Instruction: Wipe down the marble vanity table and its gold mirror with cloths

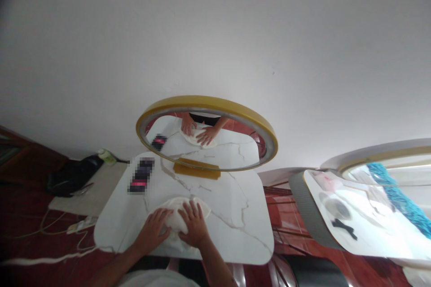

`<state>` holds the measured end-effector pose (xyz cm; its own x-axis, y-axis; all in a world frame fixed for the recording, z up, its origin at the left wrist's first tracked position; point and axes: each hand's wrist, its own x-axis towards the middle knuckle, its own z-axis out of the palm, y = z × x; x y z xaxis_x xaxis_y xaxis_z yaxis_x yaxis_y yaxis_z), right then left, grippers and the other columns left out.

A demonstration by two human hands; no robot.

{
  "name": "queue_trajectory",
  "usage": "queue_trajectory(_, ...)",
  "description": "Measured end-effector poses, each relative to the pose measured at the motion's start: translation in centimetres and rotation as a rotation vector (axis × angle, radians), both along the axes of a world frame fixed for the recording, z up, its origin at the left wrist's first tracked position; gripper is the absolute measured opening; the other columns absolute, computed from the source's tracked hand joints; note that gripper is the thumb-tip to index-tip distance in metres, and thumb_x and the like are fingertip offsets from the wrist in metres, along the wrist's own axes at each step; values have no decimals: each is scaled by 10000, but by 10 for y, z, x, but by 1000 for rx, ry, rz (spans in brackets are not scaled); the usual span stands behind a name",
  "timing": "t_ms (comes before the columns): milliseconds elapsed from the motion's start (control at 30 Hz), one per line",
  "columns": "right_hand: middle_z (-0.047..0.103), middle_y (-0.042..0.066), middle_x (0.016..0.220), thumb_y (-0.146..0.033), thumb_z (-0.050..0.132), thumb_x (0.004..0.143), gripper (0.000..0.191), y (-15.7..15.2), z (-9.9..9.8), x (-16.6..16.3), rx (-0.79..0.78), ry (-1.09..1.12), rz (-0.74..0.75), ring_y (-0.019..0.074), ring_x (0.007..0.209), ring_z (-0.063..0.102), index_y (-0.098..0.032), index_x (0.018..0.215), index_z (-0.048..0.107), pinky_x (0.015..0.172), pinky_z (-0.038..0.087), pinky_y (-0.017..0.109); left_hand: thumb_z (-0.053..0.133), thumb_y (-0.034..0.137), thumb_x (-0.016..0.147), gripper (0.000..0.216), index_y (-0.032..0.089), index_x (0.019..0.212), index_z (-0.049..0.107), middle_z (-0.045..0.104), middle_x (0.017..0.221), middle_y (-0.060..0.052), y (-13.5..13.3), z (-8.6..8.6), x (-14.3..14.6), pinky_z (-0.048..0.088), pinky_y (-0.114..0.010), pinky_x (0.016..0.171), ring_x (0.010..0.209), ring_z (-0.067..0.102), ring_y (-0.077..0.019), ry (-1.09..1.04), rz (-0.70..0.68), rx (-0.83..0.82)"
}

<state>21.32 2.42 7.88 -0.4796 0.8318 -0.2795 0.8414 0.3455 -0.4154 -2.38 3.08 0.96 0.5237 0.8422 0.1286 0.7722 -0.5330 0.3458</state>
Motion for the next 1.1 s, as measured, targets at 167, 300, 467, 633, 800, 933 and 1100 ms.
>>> queue_trajectory(167, 61, -22, 1537, -601, 445, 833, 741, 16, -3, -42, 36, 28, 64, 269, 1405, 31, -321, 1459, 166, 1125, -8, 451, 500, 405, 811, 513, 274, 1307, 467, 553, 1232, -60, 2, 1, -44, 401, -366, 927, 1139, 488, -238, 12, 111, 21)
queue_trajectory(300, 49, -10, 1540, -596, 426, 848, 732, 29, -6, -86, 48, 71, 120, 271, 1404, 21, -303, 1464, 159, 1124, -9, 465, 513, 371, 781, 478, 277, 1250, 516, 570, 1205, -55, 3, 0, -84, 419, -370, 893, 1119, 504, -248, 56, 239, 27)
queue_trajectory(467, 28, -11, 1542, -578, 431, 853, 727, 36, -8, -119, 38, 115, 141, 277, 1403, 3, -298, 1464, 155, 1122, -8, 484, 507, 357, 776, 479, 283, 1249, 497, 562, 1219, -47, 2, 2, -114, 429, -365, 876, 1123, 511, -238, 72, 303, 11)
queue_trajectory(633, 42, -12, 1542, -591, 418, 852, 731, 34, -8, -114, 46, 146, 136, 263, 1405, -9, -296, 1465, 152, 1128, -13, 468, 511, 346, 769, 472, 255, 1233, 506, 564, 1207, -67, 0, -1, -107, 410, -377, 892, 1121, 504, -246, 79, 344, 29)
queue_trajectory(800, 62, -19, 1540, -614, 422, 839, 751, 23, -4, -83, 30, 107, 102, 253, 1406, 4, -299, 1466, 154, 1133, -18, 443, 510, 356, 770, 469, 261, 1229, 527, 565, 1201, -65, -3, -4, -74, 392, -395, 911, 1125, 490, -261, 77, 310, 28)
queue_trajectory(933, 58, -31, 1538, -614, 415, 839, 745, 10, 0, -41, 12, 90, 47, 247, 1407, 6, -310, 1465, 151, 1134, -15, 438, 501, 372, 800, 475, 266, 1262, 511, 567, 1204, -74, -6, -8, -37, 393, -403, 920, 1128, 489, -263, 47, 199, 45)
queue_trajectory(1100, 39, -37, 1538, -496, 509, 794, 778, -15, -8, 12, -7, 32, -32, 266, 1406, 7, -319, 1462, 152, 1130, -7, 465, 509, 422, 826, 526, 268, 1325, 443, 543, 1262, -59, -5, -3, 12, 399, -402, 959, 1174, 468, -247, 7, 1, -40)
